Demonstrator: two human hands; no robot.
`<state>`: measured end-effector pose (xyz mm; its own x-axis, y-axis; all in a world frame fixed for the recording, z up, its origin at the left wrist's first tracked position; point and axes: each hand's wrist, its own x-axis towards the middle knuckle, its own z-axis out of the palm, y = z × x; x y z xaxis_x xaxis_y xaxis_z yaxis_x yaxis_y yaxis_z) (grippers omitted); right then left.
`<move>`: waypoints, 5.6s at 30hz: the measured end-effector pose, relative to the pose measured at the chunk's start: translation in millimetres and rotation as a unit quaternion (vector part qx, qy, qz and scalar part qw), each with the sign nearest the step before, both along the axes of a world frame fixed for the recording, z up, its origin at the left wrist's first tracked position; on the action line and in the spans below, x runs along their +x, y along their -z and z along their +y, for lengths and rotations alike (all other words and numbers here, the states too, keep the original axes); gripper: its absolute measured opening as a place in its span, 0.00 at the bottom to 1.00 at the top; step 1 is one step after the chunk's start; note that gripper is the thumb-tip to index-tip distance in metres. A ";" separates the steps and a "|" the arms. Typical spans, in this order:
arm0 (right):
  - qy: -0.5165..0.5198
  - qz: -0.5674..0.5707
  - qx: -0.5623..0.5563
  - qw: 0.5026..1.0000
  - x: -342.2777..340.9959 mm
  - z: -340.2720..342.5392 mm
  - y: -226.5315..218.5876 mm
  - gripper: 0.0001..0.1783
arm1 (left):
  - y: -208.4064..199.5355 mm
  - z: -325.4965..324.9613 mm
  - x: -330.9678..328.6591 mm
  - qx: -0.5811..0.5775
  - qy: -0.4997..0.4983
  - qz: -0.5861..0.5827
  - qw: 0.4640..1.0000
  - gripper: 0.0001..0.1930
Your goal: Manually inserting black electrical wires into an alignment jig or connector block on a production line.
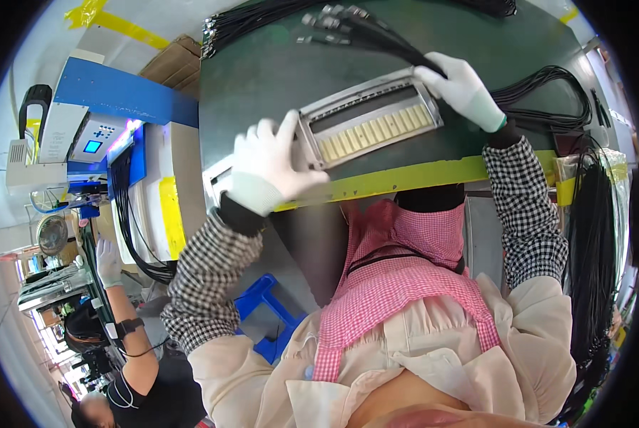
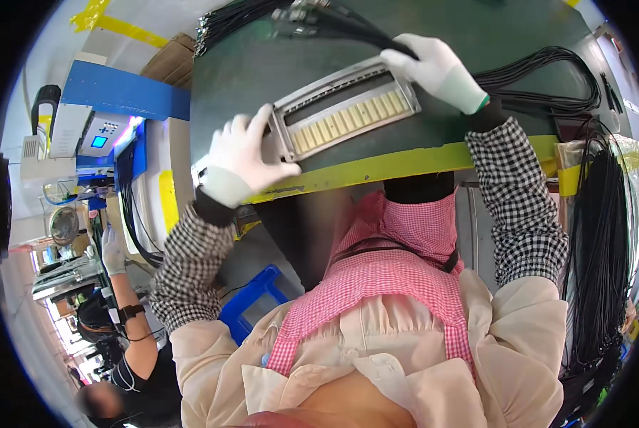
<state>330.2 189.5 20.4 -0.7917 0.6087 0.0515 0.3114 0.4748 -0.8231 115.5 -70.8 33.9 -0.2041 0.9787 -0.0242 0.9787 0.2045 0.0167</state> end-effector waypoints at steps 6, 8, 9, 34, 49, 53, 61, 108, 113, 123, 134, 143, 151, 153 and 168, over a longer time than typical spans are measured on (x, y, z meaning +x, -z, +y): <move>-0.086 0.017 0.235 0.968 -18.2 -25.8 13.1 0.21 | -19.9 6.4 43.4 -0.057 -0.264 0.033 0.962 0.52; -0.094 0.009 0.290 0.952 -19.4 -26.9 14.0 0.22 | -23.0 9.1 50.8 -0.058 -0.307 0.021 0.950 0.52; -0.093 -0.003 0.303 0.948 -19.6 -26.0 15.9 0.23 | -23.0 10.1 56.7 -0.059 -0.307 0.024 0.950 0.49; -0.166 0.145 0.426 0.877 -35.9 -46.2 5.7 0.31 | 8.4 -1.3 20.1 0.176 -0.082 -0.299 0.934 0.13; -0.220 -0.010 0.083 0.972 -54.3 -73.8 -34.7 0.09 | -24.8 16.9 44.2 0.259 -0.152 -0.368 0.880 0.13; -0.182 -0.063 0.226 0.955 -58.6 -77.3 -34.8 0.11 | -47.7 22.5 45.7 0.160 -0.298 -0.597 0.727 0.12; -0.121 0.187 0.412 0.884 -62.9 -68.1 -23.2 0.14 | -47.2 25.6 48.4 0.236 -0.296 -0.498 0.780 0.08; -0.207 0.078 0.331 0.917 -50.6 -69.4 -4.3 0.11 | 11.9 -15.7 41.4 0.259 -0.060 -0.005 0.964 0.16; -0.190 0.026 0.468 0.863 -26.2 -63.7 7.2 0.17 | 12.6 -13.4 44.0 0.265 -0.063 -0.011 0.962 0.13; -0.197 -0.015 0.424 0.884 -29.4 -70.9 -7.0 0.19 | 14.6 3.3 21.2 0.263 -0.180 -0.099 0.943 0.10; -0.224 0.021 0.072 0.972 -57.8 -83.6 -39.1 0.15 | -12.7 6.3 36.1 0.342 0.009 0.006 0.940 0.09; -0.131 0.168 0.390 0.896 -62.4 -87.8 -47.3 0.12 | -27.3 21.9 52.3 0.306 -0.235 -0.507 0.771 0.06; -0.072 0.100 0.504 0.855 -60.6 -99.4 -55.0 0.11 | -47.2 26.7 51.4 0.263 -0.251 -0.487 0.794 0.06; -0.063 0.097 0.562 0.819 -60.0 -96.1 -58.4 0.12 | -45.7 26.8 51.9 0.222 -0.300 -0.550 0.747 0.06; -0.205 0.035 -0.163 0.965 -41.1 -60.2 -48.3 0.10 | -14.8 3.8 27.4 0.372 -0.012 -0.227 0.900 0.09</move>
<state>289.2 129.3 68.7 -0.9707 0.2388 -0.0281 0.0915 0.2589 -0.9616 142.9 -66.9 48.7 -0.3595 0.7543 0.5493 0.8315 -0.0082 0.5554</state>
